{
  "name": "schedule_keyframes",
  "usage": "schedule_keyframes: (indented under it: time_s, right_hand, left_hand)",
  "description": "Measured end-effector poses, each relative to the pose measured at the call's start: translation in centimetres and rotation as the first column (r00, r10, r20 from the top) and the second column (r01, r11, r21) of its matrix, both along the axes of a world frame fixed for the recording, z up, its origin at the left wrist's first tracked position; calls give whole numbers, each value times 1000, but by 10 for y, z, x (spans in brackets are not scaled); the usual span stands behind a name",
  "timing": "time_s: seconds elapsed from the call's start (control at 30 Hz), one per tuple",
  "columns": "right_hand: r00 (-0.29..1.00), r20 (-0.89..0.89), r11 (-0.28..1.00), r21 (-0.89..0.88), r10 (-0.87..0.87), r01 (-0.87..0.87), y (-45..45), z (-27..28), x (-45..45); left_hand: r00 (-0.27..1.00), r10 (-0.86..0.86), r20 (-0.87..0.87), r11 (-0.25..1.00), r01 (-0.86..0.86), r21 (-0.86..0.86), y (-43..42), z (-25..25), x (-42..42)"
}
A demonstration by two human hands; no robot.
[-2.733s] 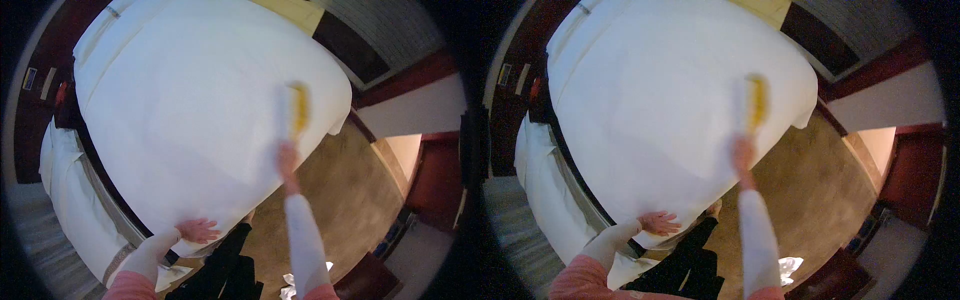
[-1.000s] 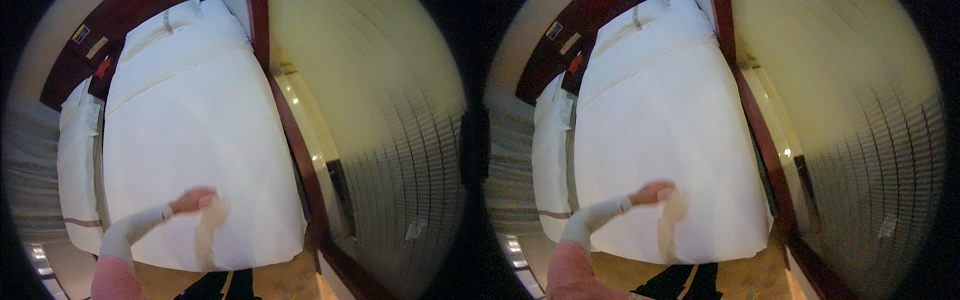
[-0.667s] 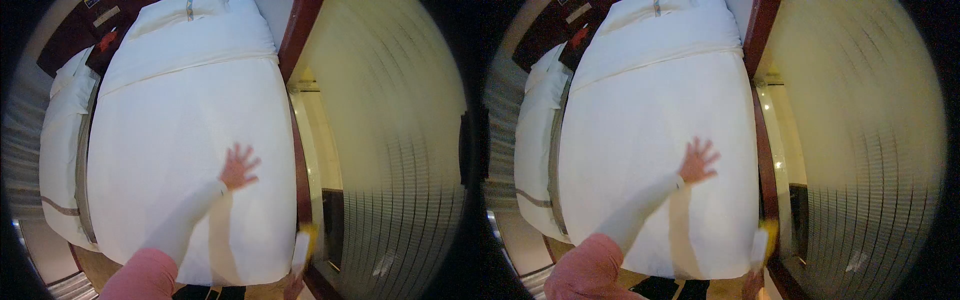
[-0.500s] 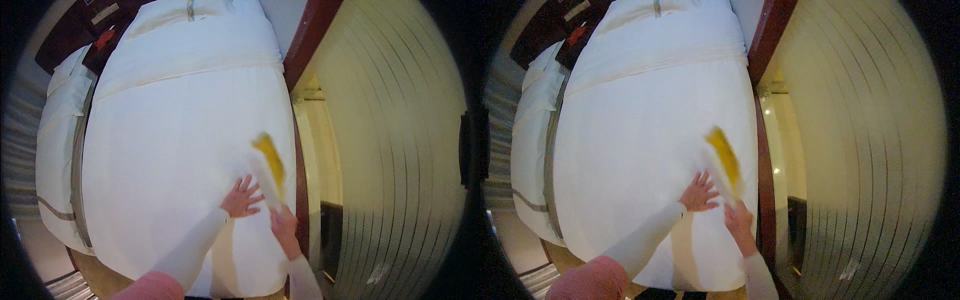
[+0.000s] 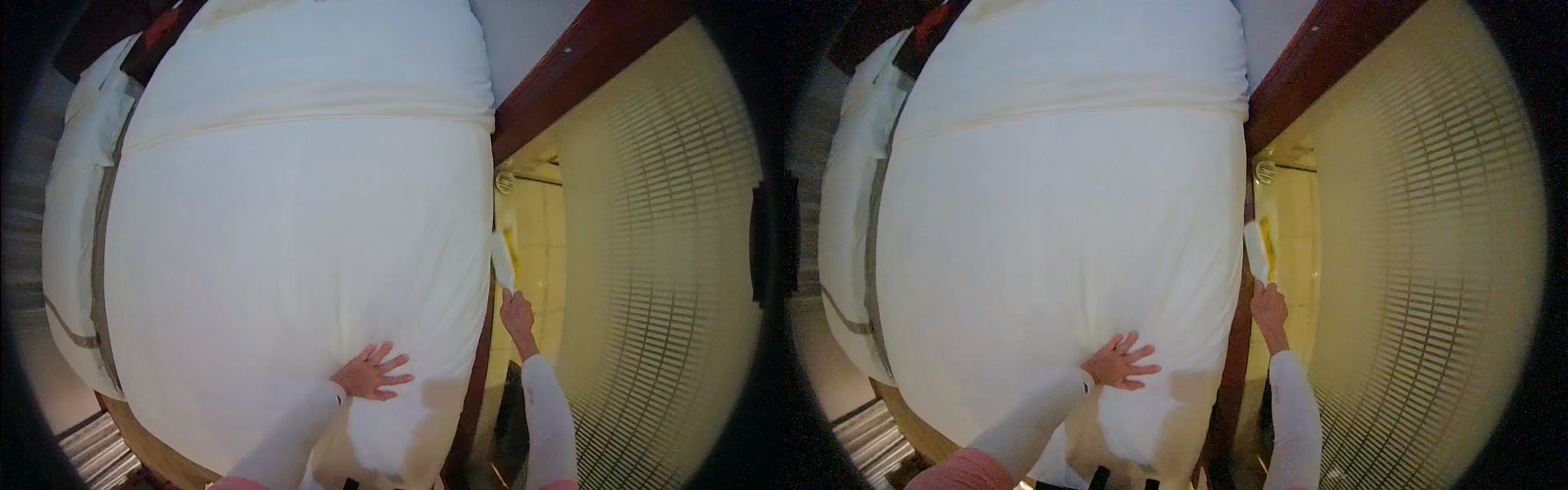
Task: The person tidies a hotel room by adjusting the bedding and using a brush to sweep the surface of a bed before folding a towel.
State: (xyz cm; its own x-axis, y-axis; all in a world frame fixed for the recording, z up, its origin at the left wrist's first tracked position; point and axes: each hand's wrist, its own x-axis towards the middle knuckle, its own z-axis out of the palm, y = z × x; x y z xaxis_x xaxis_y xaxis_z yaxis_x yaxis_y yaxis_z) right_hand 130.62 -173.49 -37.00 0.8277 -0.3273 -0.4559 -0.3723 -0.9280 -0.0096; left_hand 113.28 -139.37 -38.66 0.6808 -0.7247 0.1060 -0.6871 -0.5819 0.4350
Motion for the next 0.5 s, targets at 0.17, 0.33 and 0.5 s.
schedule_keyframes:
  time_s: [0.17, 0.33, 0.5]
  right_hand:
    - [660, 751, 908, 267, 15, -324, 75, 104, 103]
    - [690, 672, 773, 578, -269, -262, 102, 44, 192]
    - [794, -396, 448, 668, -462, 594, 49, -43, 34]
  left_hand:
    - [999, -29, -44, 1000, 30, 6, 9, 26, 6]
    - [1000, -12, -14, 1000, 12, 10, 13, 21, -1]
    - [996, -39, -83, 997, 44, 60, 17, 9, -8]
